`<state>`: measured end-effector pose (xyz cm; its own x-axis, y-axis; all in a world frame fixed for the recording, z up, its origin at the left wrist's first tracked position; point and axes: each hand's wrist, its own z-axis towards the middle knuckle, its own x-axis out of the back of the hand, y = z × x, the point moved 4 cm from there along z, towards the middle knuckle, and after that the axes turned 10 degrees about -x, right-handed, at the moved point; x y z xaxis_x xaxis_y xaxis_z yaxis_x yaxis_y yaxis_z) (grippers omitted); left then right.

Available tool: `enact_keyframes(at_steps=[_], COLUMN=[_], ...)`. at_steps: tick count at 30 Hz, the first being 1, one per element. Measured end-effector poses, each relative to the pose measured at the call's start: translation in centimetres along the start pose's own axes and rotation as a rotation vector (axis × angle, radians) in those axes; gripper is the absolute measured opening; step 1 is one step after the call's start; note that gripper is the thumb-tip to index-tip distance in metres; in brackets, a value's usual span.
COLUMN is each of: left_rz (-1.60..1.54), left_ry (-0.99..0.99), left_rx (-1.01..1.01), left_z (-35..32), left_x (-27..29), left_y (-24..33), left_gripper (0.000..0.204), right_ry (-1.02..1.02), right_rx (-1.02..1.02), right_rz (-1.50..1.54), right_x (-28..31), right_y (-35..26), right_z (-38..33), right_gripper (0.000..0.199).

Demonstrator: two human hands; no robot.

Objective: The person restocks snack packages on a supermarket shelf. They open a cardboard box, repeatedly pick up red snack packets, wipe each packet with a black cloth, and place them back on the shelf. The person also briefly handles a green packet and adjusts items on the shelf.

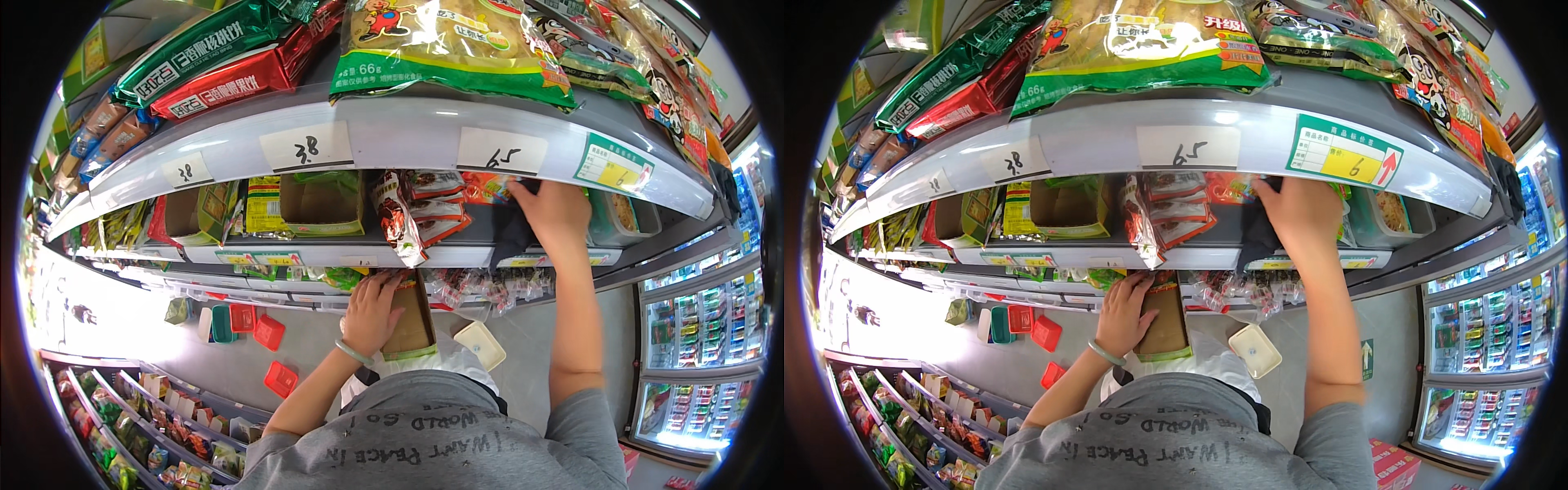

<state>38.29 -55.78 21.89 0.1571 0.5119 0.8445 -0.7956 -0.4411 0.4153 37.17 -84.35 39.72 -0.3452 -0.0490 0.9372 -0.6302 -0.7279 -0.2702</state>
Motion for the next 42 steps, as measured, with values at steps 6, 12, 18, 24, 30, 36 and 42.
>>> enact_keyframes(at_steps=[6, 12, 18, 24, 30, 36, 42], left_rz=[-0.151, -0.741, -1.329, -1.611, -1.482, -1.224, -1.387], left_ry=[-0.008, 0.067, 0.11, 0.206, -0.003, -0.078, -0.195], left_rx=[-0.046, -0.328, 0.165, 0.454, 0.402, 0.131, 0.238], left_z=[-0.3, 0.4, -1.9, -2.6, -2.6, -2.3, -2.1], left_x=[0.9, 4.0, 1.0, 0.4, -0.1, 0.6, 0.9], left_y=[1.8, 5.9, 7.4, 5.8, 6.4, 7.3, 8.5], left_gripper=[0.062, 0.091, 0.06, 0.046, 0.046, 0.051, 0.049], right_ry=[0.299, -0.556, -0.998, -0.739, -0.349, -0.095, -0.206], right_rx=[-0.094, 0.067, -0.077, -0.297, 0.263, 0.75, 0.339], right_rz=[0.674, 1.281, 1.278, 1.402, 1.33, 0.502, 0.874], right_x=[2.3, 0.8, -7.8, -6.9, -3.8, -5.4, -6.0], right_y=[2.4, 1.0, -0.5, 3.1, 2.5, -0.7, 1.6], right_z=[-3.6, -9.7, -15.7, -15.6, -16.5, -18.8, -15.8], right_gripper=[0.046, 0.04, 0.043, 0.028, 0.026, 0.038, 0.025])
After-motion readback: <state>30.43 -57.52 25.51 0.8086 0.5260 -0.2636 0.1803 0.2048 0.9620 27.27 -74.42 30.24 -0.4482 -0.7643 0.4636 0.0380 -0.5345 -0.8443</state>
